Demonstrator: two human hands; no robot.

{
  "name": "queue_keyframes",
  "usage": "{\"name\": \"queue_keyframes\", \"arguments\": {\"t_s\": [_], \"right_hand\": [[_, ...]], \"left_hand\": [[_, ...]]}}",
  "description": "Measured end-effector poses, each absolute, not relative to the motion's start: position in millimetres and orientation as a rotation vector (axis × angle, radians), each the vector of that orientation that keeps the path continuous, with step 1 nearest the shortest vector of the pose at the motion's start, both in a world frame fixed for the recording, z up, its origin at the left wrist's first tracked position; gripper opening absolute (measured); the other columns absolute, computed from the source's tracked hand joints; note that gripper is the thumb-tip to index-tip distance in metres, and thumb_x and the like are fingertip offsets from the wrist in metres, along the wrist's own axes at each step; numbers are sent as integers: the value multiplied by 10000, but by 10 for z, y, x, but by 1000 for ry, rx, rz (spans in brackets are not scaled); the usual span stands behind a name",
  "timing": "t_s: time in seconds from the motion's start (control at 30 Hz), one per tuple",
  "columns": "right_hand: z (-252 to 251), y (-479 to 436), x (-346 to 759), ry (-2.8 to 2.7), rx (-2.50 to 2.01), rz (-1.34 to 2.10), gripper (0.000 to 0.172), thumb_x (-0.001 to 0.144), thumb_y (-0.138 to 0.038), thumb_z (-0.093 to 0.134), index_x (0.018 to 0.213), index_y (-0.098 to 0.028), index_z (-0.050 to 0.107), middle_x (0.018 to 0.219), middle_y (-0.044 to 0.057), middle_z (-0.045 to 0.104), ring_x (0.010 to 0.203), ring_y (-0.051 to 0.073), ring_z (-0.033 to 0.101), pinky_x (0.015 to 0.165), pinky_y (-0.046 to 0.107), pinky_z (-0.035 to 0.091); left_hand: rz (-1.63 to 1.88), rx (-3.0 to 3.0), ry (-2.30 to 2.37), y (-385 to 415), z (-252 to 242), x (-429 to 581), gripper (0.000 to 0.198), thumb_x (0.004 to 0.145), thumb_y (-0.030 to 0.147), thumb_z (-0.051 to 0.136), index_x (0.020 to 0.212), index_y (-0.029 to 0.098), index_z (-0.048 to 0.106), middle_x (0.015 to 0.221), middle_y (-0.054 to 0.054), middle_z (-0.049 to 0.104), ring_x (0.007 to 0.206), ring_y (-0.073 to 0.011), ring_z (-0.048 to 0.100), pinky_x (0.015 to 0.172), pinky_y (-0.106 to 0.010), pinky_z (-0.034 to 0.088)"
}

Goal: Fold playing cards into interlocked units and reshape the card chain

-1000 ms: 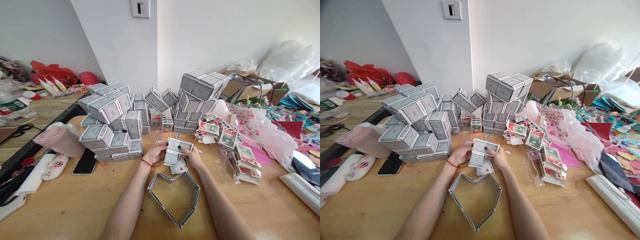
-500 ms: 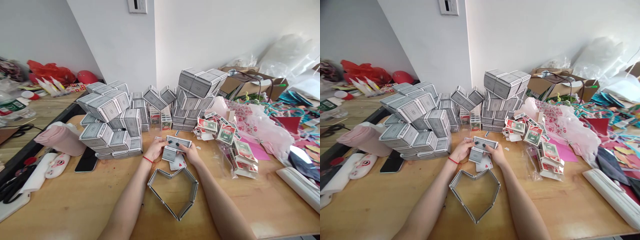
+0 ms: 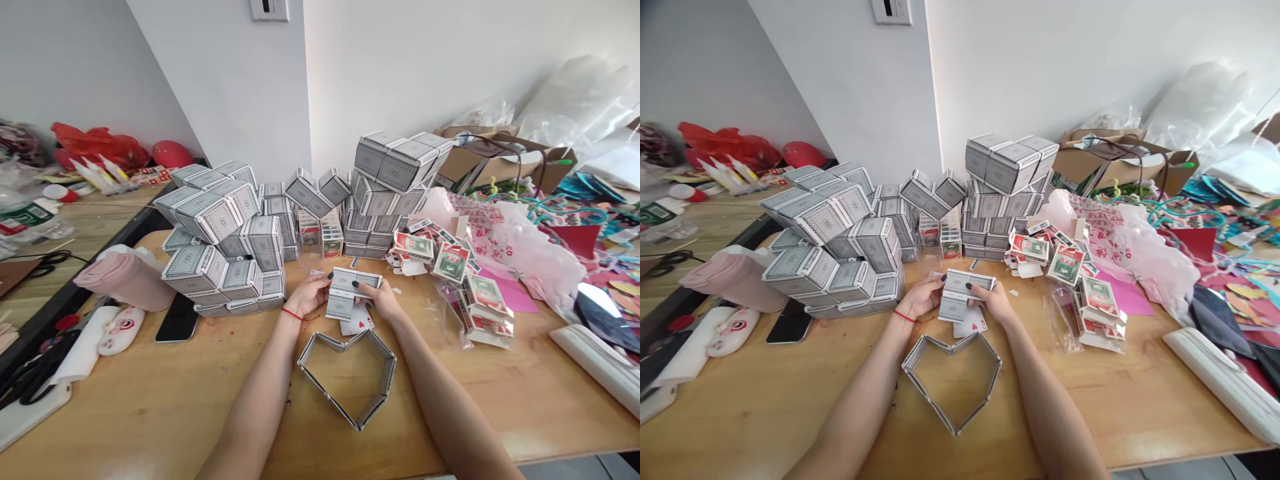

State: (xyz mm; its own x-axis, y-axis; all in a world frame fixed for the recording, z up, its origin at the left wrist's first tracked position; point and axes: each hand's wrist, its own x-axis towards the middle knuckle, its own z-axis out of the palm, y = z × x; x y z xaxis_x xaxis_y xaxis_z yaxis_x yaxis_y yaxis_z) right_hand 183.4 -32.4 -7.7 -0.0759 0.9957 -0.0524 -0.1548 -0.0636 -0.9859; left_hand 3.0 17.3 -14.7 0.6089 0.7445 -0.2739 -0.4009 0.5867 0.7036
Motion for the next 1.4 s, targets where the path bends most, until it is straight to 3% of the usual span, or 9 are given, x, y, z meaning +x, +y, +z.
{"name": "queue_keyframes", "arguments": {"t_s": [0.2, 0.47, 0.53, 0.6, 0.73, 0.87, 1.03, 1.17, 1.4], "right_hand": [[-55, -332, 1827, -1198, -1097, 1317, 335, 702, -406, 603, 513, -131, 578, 451, 26, 567, 355, 63, 344, 351, 219, 227], [-86, -318, 1819, -1187, -1123, 1308, 308, 695, -394, 609, 544, -128, 580, 461, 27, 572, 372, 69, 366, 366, 219, 244], [-94, -308, 1830, -1165, -1105, 1324, 296, 693, -388, 613, 554, -129, 579, 461, 26, 572, 372, 69, 371, 365, 218, 240], [-104, -295, 1844, -1133, -1085, 1357, 278, 687, -380, 621, 569, -132, 576, 462, 24, 572, 373, 70, 380, 361, 215, 231], [-124, -270, 1865, -1072, -1048, 1407, 241, 661, -359, 647, 604, -137, 573, 455, 17, 572, 357, 66, 369, 343, 211, 203], [-121, -263, 1857, -1017, -1011, 1462, 219, 638, -328, 669, 616, -133, 571, 440, 14, 569, 334, 55, 347, 331, 206, 176], [-131, -263, 1848, -895, -926, 1606, 211, 627, -309, 674, 618, -137, 551, 421, -3, 550, 315, 42, 330, 322, 192, 145], [-162, -255, 1859, -867, -919, 1644, 216, 630, -306, 669, 598, -135, 543, 407, -7, 539, 297, 25, 278, 314, 188, 131], [-124, -285, 1871, -910, -994, 1639, 249, 644, -339, 661, 595, -141, 519, 427, -9, 542, 289, 18, 263, 310, 189, 127]], "left_hand": [[816, 771, 753, 162, -68, 92, 215, 581, 256, 709, 700, 112, 601, 594, -1, 586, 543, -108, 529, 564, -240, 401], [1065, 1002, 951, 133, -108, 224, 274, 616, 317, 664, 520, 135, 482, 482, 61, 423, 469, -54, 358, 480, -197, 265], [1041, 987, 889, 135, -103, 212, 241, 619, 322, 667, 568, 132, 528, 507, 53, 458, 490, -60, 393, 502, -198, 292], [980, 943, 777, 143, -95, 189, 221, 635, 322, 662, 733, 132, 607, 606, 23, 546, 557, -80, 469, 551, -207, 339], [873, 886, 628, 168, -75, 132, 418, 660, 273, 656, 1059, 174, 585, 873, -40, 632, 709, -121, 548, 641, -235, 393], [802, 885, 516, 157, -22, 46, 442, 672, 249, 654, 1103, 192, 571, 992, -68, 627, 804, -158, 572, 708, -267, 411], [704, 980, 330, 130, 37, -53, 669, 588, 141, 715, 1208, 227, 480, 1192, -100, 533, 1050, -232, 508, 841, -306, 387], [747, 1037, 373, 159, 0, -37, 704, 558, 157, 731, 1211, 220, 478, 1157, -99, 560, 1032, -243, 520, 812, -303, 404], [848, 1129, 529, 148, 2, 21, 592, 535, 266, 746, 1095, 168, 583, 1047, -96, 618, 945, -238, 560, 771, -286, 419]]}}
